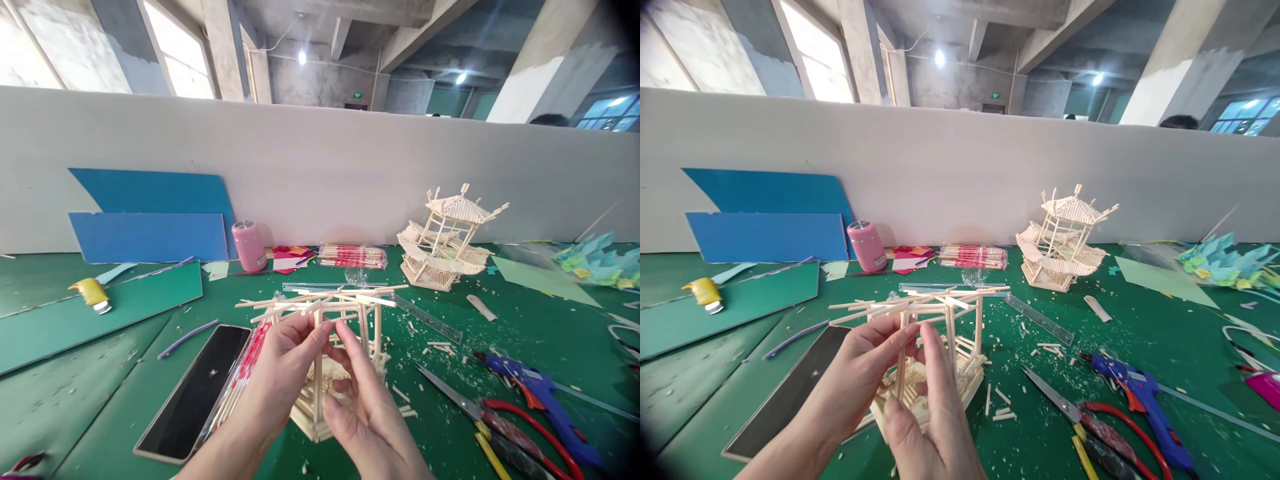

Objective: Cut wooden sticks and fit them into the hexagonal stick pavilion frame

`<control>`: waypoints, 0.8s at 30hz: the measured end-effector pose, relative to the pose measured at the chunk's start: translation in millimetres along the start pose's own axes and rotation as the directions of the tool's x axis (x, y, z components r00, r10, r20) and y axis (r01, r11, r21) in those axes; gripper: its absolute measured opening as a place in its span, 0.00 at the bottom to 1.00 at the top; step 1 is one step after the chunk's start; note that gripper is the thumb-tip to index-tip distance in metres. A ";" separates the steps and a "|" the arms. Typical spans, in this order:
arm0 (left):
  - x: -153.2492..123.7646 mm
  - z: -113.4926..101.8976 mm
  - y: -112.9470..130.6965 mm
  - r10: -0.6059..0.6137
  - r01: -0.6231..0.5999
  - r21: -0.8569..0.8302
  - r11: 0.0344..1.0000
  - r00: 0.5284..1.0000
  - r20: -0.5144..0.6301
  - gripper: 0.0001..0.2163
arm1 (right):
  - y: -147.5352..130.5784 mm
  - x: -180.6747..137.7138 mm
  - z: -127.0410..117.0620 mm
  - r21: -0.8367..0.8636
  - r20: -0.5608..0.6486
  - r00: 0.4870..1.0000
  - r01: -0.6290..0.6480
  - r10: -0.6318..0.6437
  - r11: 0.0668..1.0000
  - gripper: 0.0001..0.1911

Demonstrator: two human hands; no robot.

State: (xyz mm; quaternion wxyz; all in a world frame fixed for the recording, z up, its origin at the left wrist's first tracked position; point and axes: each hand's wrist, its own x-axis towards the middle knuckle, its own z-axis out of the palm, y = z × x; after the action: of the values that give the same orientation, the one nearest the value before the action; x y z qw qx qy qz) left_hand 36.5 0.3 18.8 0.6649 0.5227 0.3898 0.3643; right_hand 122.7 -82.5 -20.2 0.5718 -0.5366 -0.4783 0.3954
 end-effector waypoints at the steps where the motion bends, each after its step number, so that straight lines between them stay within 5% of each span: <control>1: 0.1 0.0 0.1 0.001 -0.001 -0.006 1.000 1.000 -0.004 0.10 | -0.5 1.0 0.8 0.021 -0.008 1.000 -0.022 0.023 1.000 0.29; 24: -0.9 -4.1 -6.0 -0.005 0.005 -0.061 0.998 1.000 0.001 0.13 | -3.7 6.0 8.2 0.483 -0.037 0.991 -0.096 0.130 0.870 0.28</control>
State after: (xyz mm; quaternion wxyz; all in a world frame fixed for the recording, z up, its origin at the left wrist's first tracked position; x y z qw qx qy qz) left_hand 32.9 0.0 12.4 0.6816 0.5015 0.3794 0.3743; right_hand 115.9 -75.2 -16.0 0.6788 -0.4184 -0.3132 0.5158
